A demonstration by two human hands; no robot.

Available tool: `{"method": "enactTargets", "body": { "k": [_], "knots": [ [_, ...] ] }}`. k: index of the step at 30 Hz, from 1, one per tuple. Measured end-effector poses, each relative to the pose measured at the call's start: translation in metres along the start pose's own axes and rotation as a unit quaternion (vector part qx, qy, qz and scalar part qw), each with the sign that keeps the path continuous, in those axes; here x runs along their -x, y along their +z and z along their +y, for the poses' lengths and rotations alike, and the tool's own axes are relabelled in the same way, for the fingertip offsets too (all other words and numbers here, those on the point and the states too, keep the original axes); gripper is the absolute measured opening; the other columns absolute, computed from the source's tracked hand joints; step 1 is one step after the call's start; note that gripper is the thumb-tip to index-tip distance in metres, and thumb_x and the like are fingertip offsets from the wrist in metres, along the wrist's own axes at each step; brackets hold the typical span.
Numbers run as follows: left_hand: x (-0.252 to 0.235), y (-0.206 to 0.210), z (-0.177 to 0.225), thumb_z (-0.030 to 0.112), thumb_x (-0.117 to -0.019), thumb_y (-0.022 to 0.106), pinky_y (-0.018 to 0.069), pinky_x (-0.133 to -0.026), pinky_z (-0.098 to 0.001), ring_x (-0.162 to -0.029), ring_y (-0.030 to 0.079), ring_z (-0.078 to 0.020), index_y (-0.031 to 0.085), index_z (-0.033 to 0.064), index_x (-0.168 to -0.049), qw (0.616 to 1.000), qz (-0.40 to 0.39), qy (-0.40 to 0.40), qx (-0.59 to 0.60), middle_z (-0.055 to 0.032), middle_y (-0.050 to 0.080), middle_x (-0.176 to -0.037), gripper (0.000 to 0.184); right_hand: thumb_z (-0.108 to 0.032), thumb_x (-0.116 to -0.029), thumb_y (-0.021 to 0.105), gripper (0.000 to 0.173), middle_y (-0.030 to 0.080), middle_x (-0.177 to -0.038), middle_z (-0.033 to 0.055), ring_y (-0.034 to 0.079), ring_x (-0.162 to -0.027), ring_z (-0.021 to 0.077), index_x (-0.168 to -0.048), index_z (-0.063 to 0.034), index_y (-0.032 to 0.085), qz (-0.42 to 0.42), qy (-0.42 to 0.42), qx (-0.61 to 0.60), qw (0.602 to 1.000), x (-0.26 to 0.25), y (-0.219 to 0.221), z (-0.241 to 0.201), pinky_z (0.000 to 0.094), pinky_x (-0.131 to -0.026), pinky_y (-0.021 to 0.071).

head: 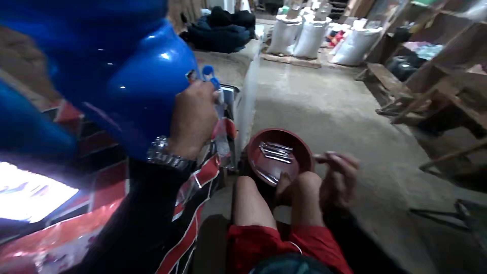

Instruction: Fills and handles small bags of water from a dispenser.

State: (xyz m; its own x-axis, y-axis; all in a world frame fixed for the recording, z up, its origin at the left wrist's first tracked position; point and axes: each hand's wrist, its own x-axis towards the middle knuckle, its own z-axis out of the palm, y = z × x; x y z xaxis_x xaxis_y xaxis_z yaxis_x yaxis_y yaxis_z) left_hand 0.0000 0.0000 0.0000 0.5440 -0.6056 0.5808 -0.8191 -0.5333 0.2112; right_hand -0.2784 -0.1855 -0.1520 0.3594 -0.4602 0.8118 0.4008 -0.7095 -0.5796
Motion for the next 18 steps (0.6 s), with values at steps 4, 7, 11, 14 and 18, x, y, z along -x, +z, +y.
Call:
{"method": "enactTargets", "body": {
  "k": [4, 7, 11, 14, 18],
  "knots": [
    [-0.001, 0.0, -0.001, 0.02, -0.1071, 0.052, 0.0575, -0.081, -0.0517, -0.093, 0.07, -0.0341, 0.068, 0.0016, -0.102, 1.0, -0.003, 0.002, -0.014, -0.0178, 0.067, -0.101, 0.025, -0.029, -0.1079, 0.045, 0.051, 0.062, -0.13, 0.0227, 0.065, -0.113, 0.0298, -0.149, 0.0012, 0.045, -0.111, 0.498, 0.093, 0.855, 0.168, 0.036, 0.106, 0.0474, -0.097, 0.0555],
    [-0.001, 0.001, 0.0, 0.021, -0.1073, 0.052, 0.0578, -0.077, -0.0509, -0.09, 0.069, -0.0329, 0.067, 0.0019, -0.099, 1.0, 0.001, 0.006, -0.019, -0.0167, 0.067, -0.099, 0.025, -0.056, -0.1095, 0.027, 0.073, 0.059, -0.139, 0.028, 0.056, -0.133, 0.0403, -0.139, 0.0023, 0.058, -0.414, 0.629, 0.189, 0.63, 0.225, 0.035, 0.136, 0.0599, -0.113, 0.0414],
    [-0.002, -0.001, 0.001, 0.021, -0.107, 0.053, 0.0583, -0.079, -0.0488, -0.091, 0.07, -0.0305, 0.068, 0.0039, -0.101, 1.0, -0.005, -0.008, -0.012, -0.0144, 0.067, -0.101, 0.024, -0.061, -0.1068, 0.03, 0.071, 0.071, -0.117, 0.0201, 0.068, -0.113, 0.0342, -0.118, -0.0051, 0.072, -0.478, 0.607, 0.194, 0.604, 0.218, 0.026, 0.163, 0.0588, -0.1, 0.0508],
    [-0.001, -0.002, 0.001, 0.02, -0.107, 0.052, 0.0577, -0.077, -0.0481, -0.089, 0.069, -0.0301, 0.067, 0.0042, -0.101, 1.0, -0.009, -0.013, -0.005, -0.014, 0.067, -0.1, 0.023, -0.051, -0.1083, 0.042, 0.056, 0.071, -0.119, 0.0195, 0.068, -0.114, 0.0338, -0.125, -0.0048, 0.069, -0.465, 0.616, 0.185, 0.608, 0.235, 0.0, 0.176, 0.0569, -0.102, 0.0505],
    [-0.002, 0.0, 0.001, 0.02, -0.1065, 0.053, 0.0582, -0.076, -0.0478, -0.088, 0.069, -0.0295, 0.068, 0.0052, -0.102, 1.0, -0.009, -0.017, -0.009, -0.0133, 0.067, -0.102, 0.021, -0.045, -0.1078, 0.045, 0.049, 0.068, -0.13, 0.0192, 0.062, -0.126, 0.0357, -0.134, -0.0093, 0.066, -0.579, 0.554, 0.248, 0.545, 0.262, -0.015, 0.189, 0.0594, -0.11, 0.0451]
  ]
}}
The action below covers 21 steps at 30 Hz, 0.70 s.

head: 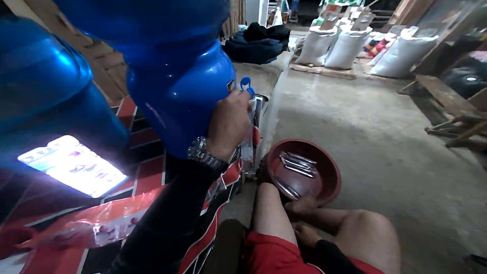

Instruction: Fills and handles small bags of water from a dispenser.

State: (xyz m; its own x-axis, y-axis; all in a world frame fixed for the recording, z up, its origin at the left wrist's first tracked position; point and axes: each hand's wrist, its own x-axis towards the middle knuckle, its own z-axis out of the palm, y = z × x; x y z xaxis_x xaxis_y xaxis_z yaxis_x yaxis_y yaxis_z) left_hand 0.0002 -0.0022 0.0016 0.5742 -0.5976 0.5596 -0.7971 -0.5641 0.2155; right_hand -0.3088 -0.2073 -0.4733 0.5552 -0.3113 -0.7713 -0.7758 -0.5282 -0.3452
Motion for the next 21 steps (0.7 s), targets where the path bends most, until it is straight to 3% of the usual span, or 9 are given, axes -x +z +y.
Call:
{"method": "enactTargets", "body": {
  "k": [4, 11, 17, 21],
  "knots": [
    [0.001, 0.001, 0.0, 0.021, -0.1068, 0.053, 0.0581, -0.076, -0.047, -0.088, 0.069, -0.0289, 0.068, 0.0053, -0.102, 1.0, 0.003, 0.001, -0.003, -0.013, 0.067, -0.102, 0.022, -0.045, -0.1091, 0.042, 0.048, 0.067, -0.133, 0.0154, 0.062, -0.128, 0.0322, -0.139, -0.016, 0.064, -0.021, -0.026, -0.021, 0.999, 0.012, -0.005, -0.009, 0.0574, -0.111, 0.0445],
    [0.001, 0.0, 0.0, 0.021, -0.1071, 0.052, 0.0583, -0.077, -0.0474, -0.088, 0.069, -0.0293, 0.068, 0.0042, -0.102, 1.0, 0.003, 0.005, -0.001, -0.0137, 0.067, -0.101, 0.024, -0.044, -0.1081, 0.045, 0.047, 0.068, -0.131, 0.0172, 0.062, -0.127, 0.0325, -0.134, -0.0112, 0.066, -0.012, -0.026, -0.028, 0.999, 0.01, -0.009, -0.004, 0.0568, -0.111, 0.0443],
    [0.012, -0.002, 0.001, 0.022, -0.1071, 0.055, 0.0574, -0.068, -0.0467, -0.082, 0.067, -0.0303, 0.065, 0.0056, -0.1, 0.999, 0.025, 0.028, 0.013, -0.0144, 0.064, -0.099, 0.02, -0.042, -0.1083, 0.045, 0.047, 0.067, -0.133, 0.0202, 0.06, -0.129, 0.0365, -0.135, -0.0106, 0.066, -0.006, -0.032, -0.027, 0.999, 0.007, -0.003, -0.004, 0.0595, -0.113, 0.042],
    [0.013, -0.001, 0.001, 0.023, -0.1073, 0.055, 0.0575, -0.068, -0.0467, -0.081, 0.067, -0.0305, 0.065, 0.0055, -0.099, 0.999, 0.027, 0.026, 0.013, -0.0141, 0.063, -0.098, 0.022, -0.034, -0.1099, 0.044, 0.042, 0.065, -0.136, 0.0179, 0.061, -0.128, 0.0337, -0.139, -0.0099, 0.062, -0.006, -0.039, 0.026, 0.999, 0.045, -0.017, -0.041, 0.0535, -0.111, 0.0458]
  ]
}}
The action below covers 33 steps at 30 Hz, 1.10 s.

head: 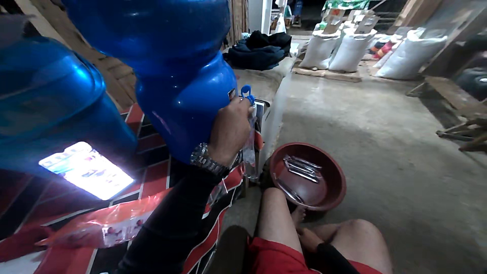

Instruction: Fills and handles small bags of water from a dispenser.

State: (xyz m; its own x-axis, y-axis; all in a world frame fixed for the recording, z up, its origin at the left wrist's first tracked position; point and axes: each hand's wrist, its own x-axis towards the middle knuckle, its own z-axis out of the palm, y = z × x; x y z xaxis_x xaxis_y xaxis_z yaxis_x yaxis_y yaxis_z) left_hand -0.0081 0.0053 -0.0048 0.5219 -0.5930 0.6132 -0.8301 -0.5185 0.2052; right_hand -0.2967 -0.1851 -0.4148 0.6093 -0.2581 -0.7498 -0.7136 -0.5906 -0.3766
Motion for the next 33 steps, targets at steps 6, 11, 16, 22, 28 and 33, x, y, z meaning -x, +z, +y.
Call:
{"method": "enactTargets", "body": {
  "k": [6, 11, 16, 22, 28, 33],
  "knots": [
    [0.002, -0.001, 0.0, 0.022, -0.1076, 0.054, 0.0571, -0.068, -0.0473, -0.082, 0.067, -0.0307, 0.065, 0.0057, -0.101, 1.0, -0.004, 0.002, -0.009, -0.0146, 0.064, -0.1, 0.021, -0.032, -0.1105, 0.042, 0.049, 0.055, -0.147, 0.0241, 0.051, -0.138, 0.0379, -0.148, -0.0016, 0.05, -0.007, -0.01, -0.018, 1.0, 0.04, -0.015, -0.066, 0.0554, -0.118, 0.0352],
    [-0.007, 0.002, -0.002, 0.023, -0.1069, 0.054, 0.058, -0.072, -0.0452, -0.084, 0.068, -0.0276, 0.067, 0.0059, -0.1, 1.0, -0.01, -0.01, -0.025, -0.0119, 0.066, -0.099, 0.022, -0.052, -0.0987, 0.058, 0.049, 0.071, -0.127, 0.0126, 0.066, -0.121, 0.0318, -0.136, -0.021, 0.065, 0.018, -0.035, -0.031, 0.999, -0.072, 0.015, 0.025, 0.06, -0.106, 0.0494],
    [0.002, 0.0, -0.001, 0.021, -0.1073, 0.054, 0.0568, -0.068, -0.0481, -0.083, 0.067, -0.0318, 0.064, 0.0048, -0.101, 1.0, -0.002, 0.008, -0.001, -0.0155, 0.063, -0.099, 0.02, -0.047, -0.1008, 0.057, 0.047, 0.068, -0.132, 0.0153, 0.063, -0.126, 0.0346, -0.137, -0.0183, 0.065, -0.009, -0.004, 0.013, 1.0, -0.061, 0.015, 0.02, 0.0613, -0.109, 0.0457],
    [-0.01, 0.003, -0.001, 0.022, -0.107, 0.053, 0.0582, -0.076, -0.0463, -0.089, 0.069, -0.0284, 0.068, 0.0042, -0.102, 1.0, -0.016, -0.016, -0.015, -0.0131, 0.067, -0.103, 0.024, -0.039, -0.1015, 0.057, 0.05, 0.063, -0.136, 0.0252, 0.058, -0.13, 0.0425, -0.136, -0.0024, 0.063, -0.021, 0.022, 0.023, 0.999, -0.012, 0.0, -0.021, 0.0639, -0.111, 0.0413],
    [0.0, 0.002, 0.002, 0.021, -0.1071, 0.054, 0.0576, -0.068, -0.0479, -0.084, 0.068, -0.0307, 0.064, 0.0053, -0.1, 1.0, -0.002, -0.002, -0.023, -0.0144, 0.064, -0.103, 0.02, -0.036, -0.1013, 0.062, 0.044, 0.068, -0.129, 0.0218, 0.063, -0.124, 0.0386, -0.133, -0.0057, 0.067, -0.012, -0.004, -0.001, 1.0, -0.014, -0.008, -0.025, 0.0602, -0.108, 0.0453],
    [0.0, 0.004, 0.0, 0.023, -0.1074, 0.054, 0.0577, -0.068, -0.0468, -0.083, 0.068, -0.0297, 0.064, 0.0057, -0.099, 1.0, 0.0, -0.004, -0.024, -0.0133, 0.064, -0.102, 0.021, -0.043, -0.099, 0.063, 0.046, 0.07, -0.127, 0.0194, 0.065, -0.121, 0.0364, -0.129, -0.0091, 0.069, -0.016, -0.02, -0.003, 1.0, -0.07, 0.017, 0.014, 0.0607, -0.107, 0.0474]
  ]
}}
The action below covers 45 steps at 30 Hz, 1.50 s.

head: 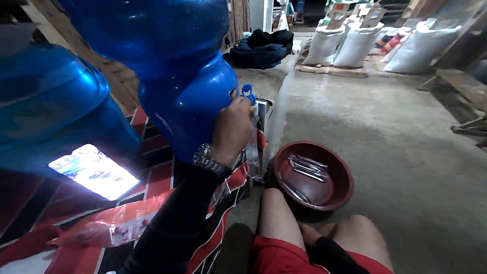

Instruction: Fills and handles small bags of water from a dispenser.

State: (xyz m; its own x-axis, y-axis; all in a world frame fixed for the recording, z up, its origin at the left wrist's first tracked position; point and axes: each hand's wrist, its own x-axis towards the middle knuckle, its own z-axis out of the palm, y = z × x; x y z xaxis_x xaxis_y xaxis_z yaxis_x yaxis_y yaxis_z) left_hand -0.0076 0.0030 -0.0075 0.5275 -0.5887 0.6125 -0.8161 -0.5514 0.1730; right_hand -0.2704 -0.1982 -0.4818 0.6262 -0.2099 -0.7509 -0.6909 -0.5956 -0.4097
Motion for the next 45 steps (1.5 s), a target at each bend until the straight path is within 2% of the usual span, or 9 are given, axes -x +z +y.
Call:
{"method": "enactTargets", "body": {
  "k": [13, 16, 19, 30, 33, 36, 39, 42, 45],
  "knots": [
    [0.001, -0.001, 0.0, 0.022, -0.1071, 0.055, 0.0577, -0.067, -0.0475, -0.082, 0.068, -0.0301, 0.065, 0.0055, -0.1, 1.0, 0.004, 0.005, 0.008, -0.0138, 0.065, -0.102, 0.021, -0.053, -0.0993, 0.056, 0.046, 0.072, -0.125, 0.0115, 0.067, -0.12, 0.0318, -0.132, -0.0231, 0.069, 0.027, -0.001, -0.01, 1.0, -0.013, 0.008, 0.031, 0.0616, -0.105, 0.0493],
    [0.009, -0.006, 0.001, 0.023, -0.1063, 0.057, 0.057, -0.065, -0.0461, -0.077, 0.067, -0.0291, 0.064, 0.0052, -0.1, 1.0, -0.006, 0.012, 0.016, -0.0139, 0.065, -0.098, 0.02, -0.048, -0.0973, 0.061, 0.045, 0.073, -0.121, 0.0137, 0.068, -0.117, 0.0339, -0.129, -0.018, 0.071, 0.036, -0.006, -0.003, 0.999, -0.032, 0.015, 0.039, 0.0641, -0.103, 0.0505],
    [0.011, -0.005, 0.0, 0.023, -0.1065, 0.056, 0.0564, -0.064, -0.0453, -0.076, 0.067, -0.0288, 0.064, 0.0051, -0.098, 1.0, -0.002, 0.016, 0.009, -0.014, 0.064, -0.096, 0.021, -0.042, -0.1056, 0.052, 0.045, 0.065, -0.136, 0.0183, 0.059, -0.13, 0.0368, -0.139, -0.0137, 0.063, -0.002, 0.035, -0.005, 0.999, 0.012, -0.005, -0.002, 0.0627, -0.112, 0.0418],
    [-0.001, 0.003, -0.002, 0.022, -0.1072, 0.054, 0.0565, -0.064, -0.0464, -0.079, 0.067, -0.029, 0.065, 0.0068, -0.098, 1.0, 0.008, 0.01, -0.012, -0.0125, 0.064, -0.098, 0.021, -0.054, -0.0986, 0.054, 0.046, 0.073, -0.123, 0.0102, 0.068, -0.119, 0.0311, -0.132, -0.0254, 0.069, 0.039, 0.008, 0.003, 0.999, -0.022, 0.015, 0.037, 0.0623, -0.103, 0.051],
    [-0.001, 0.002, -0.001, 0.024, -0.1074, 0.054, 0.0568, -0.065, -0.0471, -0.08, 0.067, -0.0298, 0.065, 0.0071, -0.098, 1.0, 0.004, 0.006, -0.013, -0.0129, 0.064, -0.098, 0.022, -0.043, -0.1082, 0.045, 0.047, 0.06, -0.145, 0.0149, 0.054, -0.137, 0.0344, -0.147, -0.0184, 0.056, -0.017, 0.039, 0.019, 0.999, 0.015, -0.004, 0.004, 0.0598, -0.116, 0.0386],
    [-0.001, 0.003, -0.002, 0.024, -0.1075, 0.054, 0.0567, -0.064, -0.0462, -0.08, 0.067, -0.0291, 0.065, 0.0073, -0.098, 1.0, 0.009, 0.011, -0.015, -0.0126, 0.064, -0.097, 0.022, -0.043, -0.1034, 0.051, 0.046, 0.073, -0.117, 0.0204, 0.07, -0.111, 0.0371, -0.127, -0.0085, 0.07, 0.026, -0.069, 0.039, 0.996, 0.035, -0.017, -0.006, 0.0597, -0.095, 0.0554],
    [0.0, 0.002, -0.002, 0.023, -0.1075, 0.054, 0.0567, -0.065, -0.046, -0.08, 0.067, -0.0288, 0.065, 0.0067, -0.099, 1.0, 0.009, 0.015, -0.012, -0.0128, 0.064, -0.098, 0.022, -0.031, -0.1087, 0.048, 0.043, 0.063, -0.137, 0.0236, 0.058, -0.131, 0.0393, -0.14, -0.0038, 0.061, -0.012, 0.029, 0.004, 0.999, 0.08, -0.036, -0.057, 0.0597, -0.113, 0.041],
    [0.0, 0.001, -0.001, 0.022, -0.1071, 0.055, 0.0571, -0.066, -0.0471, -0.081, 0.067, -0.0297, 0.065, 0.006, -0.098, 1.0, 0.008, 0.014, -0.004, -0.0131, 0.064, -0.099, 0.021, -0.034, -0.1087, 0.047, 0.045, 0.063, -0.137, 0.0231, 0.058, -0.131, 0.04, -0.141, -0.0057, 0.06, -0.009, 0.008, 0.01, 1.0, 0.049, -0.021, -0.029, 0.0618, -0.112, 0.0411],
    [0.0, 0.0, -0.002, 0.023, -0.1074, 0.054, 0.0578, -0.068, -0.0482, -0.082, 0.068, -0.0301, 0.066, 0.0059, -0.101, 1.0, 0.003, 0.014, 0.0, -0.0134, 0.065, -0.101, 0.021, -0.05, -0.1014, 0.052, 0.045, 0.073, -0.123, 0.0126, 0.068, -0.118, 0.0324, -0.13, -0.0202, 0.07, 0.039, -0.009, 0.012, 0.999, -0.003, 0.007, 0.021, 0.0618, -0.104, 0.0506]
  ]
}}
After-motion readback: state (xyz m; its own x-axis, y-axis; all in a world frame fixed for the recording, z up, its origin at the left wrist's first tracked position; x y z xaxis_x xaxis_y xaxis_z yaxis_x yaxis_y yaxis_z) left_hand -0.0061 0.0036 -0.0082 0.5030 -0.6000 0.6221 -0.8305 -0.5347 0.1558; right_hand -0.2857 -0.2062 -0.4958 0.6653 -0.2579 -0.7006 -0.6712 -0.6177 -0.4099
